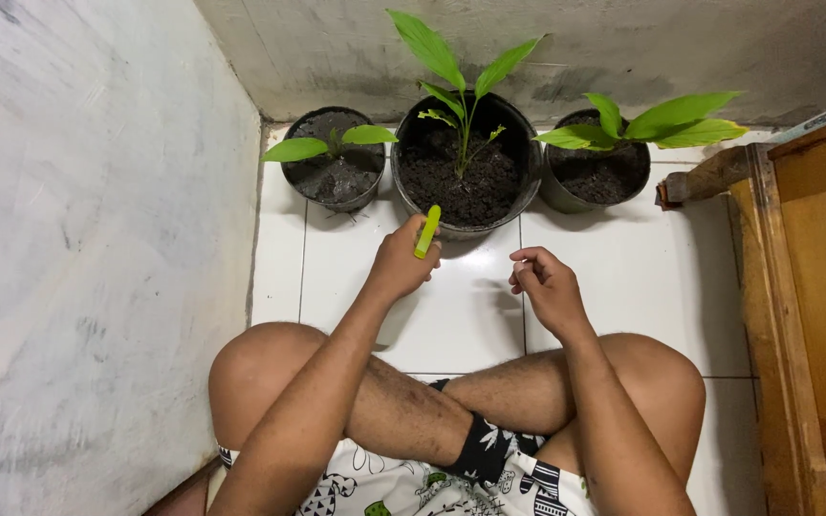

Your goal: Watering small potted plants using a spray bottle while sitting on the floor

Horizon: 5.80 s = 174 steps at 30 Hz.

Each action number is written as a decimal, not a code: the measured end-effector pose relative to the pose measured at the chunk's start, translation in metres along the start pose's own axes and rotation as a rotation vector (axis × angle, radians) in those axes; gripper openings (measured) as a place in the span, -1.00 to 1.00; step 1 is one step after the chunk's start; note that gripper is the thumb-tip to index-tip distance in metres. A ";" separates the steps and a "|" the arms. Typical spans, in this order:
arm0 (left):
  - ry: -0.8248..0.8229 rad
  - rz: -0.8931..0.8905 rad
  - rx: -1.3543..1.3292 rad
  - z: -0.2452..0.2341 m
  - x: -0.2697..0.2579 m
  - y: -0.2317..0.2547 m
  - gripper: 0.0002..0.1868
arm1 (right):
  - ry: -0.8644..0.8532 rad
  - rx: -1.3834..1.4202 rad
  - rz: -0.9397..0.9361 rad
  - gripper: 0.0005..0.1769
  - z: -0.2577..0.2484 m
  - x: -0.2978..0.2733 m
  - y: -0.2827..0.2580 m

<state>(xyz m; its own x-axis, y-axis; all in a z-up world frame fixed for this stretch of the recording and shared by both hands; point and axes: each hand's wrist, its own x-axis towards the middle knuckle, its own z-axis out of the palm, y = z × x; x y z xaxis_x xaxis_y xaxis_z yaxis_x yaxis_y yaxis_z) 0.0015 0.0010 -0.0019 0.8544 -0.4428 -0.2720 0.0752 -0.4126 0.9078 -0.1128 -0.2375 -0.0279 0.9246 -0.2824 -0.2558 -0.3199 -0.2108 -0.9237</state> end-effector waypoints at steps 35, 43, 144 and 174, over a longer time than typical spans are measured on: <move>-0.047 0.030 -0.029 0.002 -0.006 0.009 -0.61 | -0.015 0.002 -0.009 -0.76 0.001 -0.002 -0.004; 0.025 0.099 -0.078 0.004 0.000 -0.004 -0.82 | -0.012 -0.027 -0.004 -0.76 0.000 0.000 -0.001; 0.572 -0.093 -0.221 -0.060 0.003 -0.049 -0.75 | -0.023 0.007 -0.095 -0.78 0.015 -0.003 0.003; 0.248 0.005 -0.151 -0.055 -0.012 -0.031 -0.49 | 0.003 0.019 -0.090 -0.78 0.014 0.003 0.009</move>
<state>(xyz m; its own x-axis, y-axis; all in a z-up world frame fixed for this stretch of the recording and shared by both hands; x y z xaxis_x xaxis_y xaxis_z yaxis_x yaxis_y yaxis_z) 0.0175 0.0626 -0.0092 0.9531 -0.2290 -0.1976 0.1302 -0.2790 0.9514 -0.1099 -0.2275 -0.0413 0.9488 -0.2658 -0.1705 -0.2314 -0.2180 -0.9481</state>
